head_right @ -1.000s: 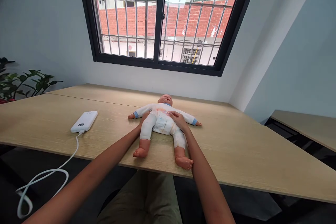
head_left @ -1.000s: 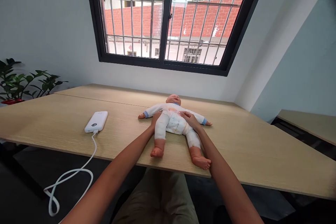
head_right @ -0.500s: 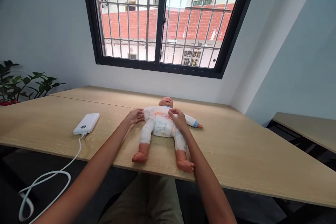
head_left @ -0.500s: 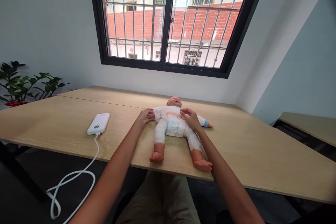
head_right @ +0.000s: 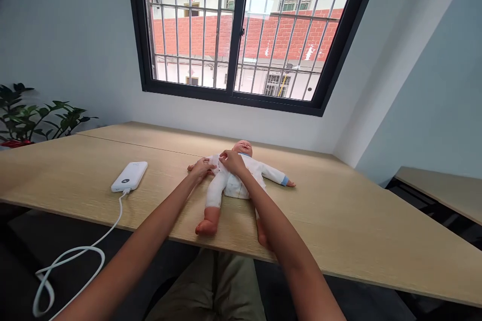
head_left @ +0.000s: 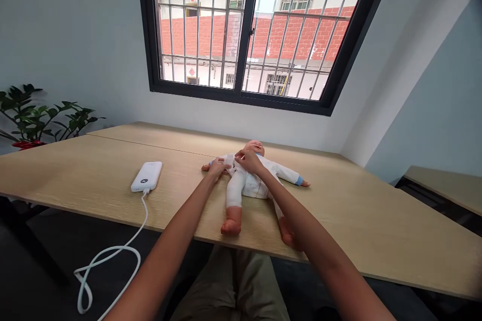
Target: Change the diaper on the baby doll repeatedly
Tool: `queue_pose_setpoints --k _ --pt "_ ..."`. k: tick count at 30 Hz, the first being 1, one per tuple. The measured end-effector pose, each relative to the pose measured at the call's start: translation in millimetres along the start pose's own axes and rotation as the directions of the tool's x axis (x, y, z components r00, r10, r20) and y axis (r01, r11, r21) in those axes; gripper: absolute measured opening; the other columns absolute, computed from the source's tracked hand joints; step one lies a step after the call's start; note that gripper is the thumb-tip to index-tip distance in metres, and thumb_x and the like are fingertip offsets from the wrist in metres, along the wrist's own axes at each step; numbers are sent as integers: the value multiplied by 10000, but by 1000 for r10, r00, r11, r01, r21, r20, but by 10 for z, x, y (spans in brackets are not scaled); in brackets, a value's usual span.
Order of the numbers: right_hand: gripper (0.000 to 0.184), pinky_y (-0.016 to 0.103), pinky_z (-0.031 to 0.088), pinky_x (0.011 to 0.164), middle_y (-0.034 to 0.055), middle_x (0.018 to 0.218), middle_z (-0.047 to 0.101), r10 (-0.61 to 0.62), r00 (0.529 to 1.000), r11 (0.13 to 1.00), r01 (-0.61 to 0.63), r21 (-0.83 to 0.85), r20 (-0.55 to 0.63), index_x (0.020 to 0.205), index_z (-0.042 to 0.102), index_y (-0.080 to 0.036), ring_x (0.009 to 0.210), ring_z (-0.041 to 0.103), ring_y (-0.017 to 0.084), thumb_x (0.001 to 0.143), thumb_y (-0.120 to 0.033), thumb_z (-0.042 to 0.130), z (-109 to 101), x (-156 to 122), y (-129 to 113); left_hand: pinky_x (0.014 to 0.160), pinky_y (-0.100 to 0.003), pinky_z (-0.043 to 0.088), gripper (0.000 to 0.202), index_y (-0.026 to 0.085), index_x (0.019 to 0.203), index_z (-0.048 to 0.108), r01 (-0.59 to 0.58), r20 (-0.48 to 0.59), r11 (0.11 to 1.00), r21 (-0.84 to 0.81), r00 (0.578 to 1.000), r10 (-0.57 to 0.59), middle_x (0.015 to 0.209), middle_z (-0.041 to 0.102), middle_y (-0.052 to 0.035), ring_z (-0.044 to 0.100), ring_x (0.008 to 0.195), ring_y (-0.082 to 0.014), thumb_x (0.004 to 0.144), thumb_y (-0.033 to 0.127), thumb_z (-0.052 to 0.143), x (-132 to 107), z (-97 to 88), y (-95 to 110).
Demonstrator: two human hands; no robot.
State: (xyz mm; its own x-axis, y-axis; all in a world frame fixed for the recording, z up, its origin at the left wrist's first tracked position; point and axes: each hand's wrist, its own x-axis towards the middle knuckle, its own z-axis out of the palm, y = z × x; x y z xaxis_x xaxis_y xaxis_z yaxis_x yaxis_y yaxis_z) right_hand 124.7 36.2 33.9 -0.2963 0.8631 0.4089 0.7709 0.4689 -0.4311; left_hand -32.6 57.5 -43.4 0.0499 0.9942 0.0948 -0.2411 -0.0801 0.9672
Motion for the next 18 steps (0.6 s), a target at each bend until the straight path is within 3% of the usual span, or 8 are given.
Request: queue_pose_setpoints --k 5,9,14,16,18 --pt "343 268 444 706 84 980 724 64 997 998 -63 10 -39 1062 676 -146 829 651 195 860 -420 633 90 73 -89 760 -286 525 378 167 933 536 -29 45 998 -54 999 31 782 659 4 637 689 -118 620 28 697 -44 -2 127" --pt "148 246 420 621 52 768 712 78 993 997 -75 34 -94 798 709 -155 689 609 160 820 -269 618 40 167 -128 686 -240 494 350 158 903 580 -14 81 1000 4 997 13 716 639 24 607 641 -103 601 -1 662 -83 -38 172" --pt "168 236 415 552 7 544 625 171 980 976 -153 157 -103 631 679 -177 587 590 151 756 -262 606 -80 230 -166 489 -208 350 278 141 689 610 44 92 984 170 994 -60 490 496 75 428 435 -67 520 -77 646 -124 -138 216" --pt "154 241 428 543 16 531 625 187 981 960 -170 223 -55 626 678 -175 577 604 158 743 -244 606 -109 220 -205 489 -204 354 264 140 717 636 35 101 982 184 993 -54 514 529 58 446 456 -75 543 -58 646 -133 -138 275" --pt "110 249 448 551 24 538 637 186 982 945 -176 275 -14 662 686 -173 584 620 168 729 -219 612 -124 205 -258 532 -199 400 279 146 858 667 -3 91 987 159 996 -12 653 623 21 515 543 -89 617 8 646 -138 -107 355"
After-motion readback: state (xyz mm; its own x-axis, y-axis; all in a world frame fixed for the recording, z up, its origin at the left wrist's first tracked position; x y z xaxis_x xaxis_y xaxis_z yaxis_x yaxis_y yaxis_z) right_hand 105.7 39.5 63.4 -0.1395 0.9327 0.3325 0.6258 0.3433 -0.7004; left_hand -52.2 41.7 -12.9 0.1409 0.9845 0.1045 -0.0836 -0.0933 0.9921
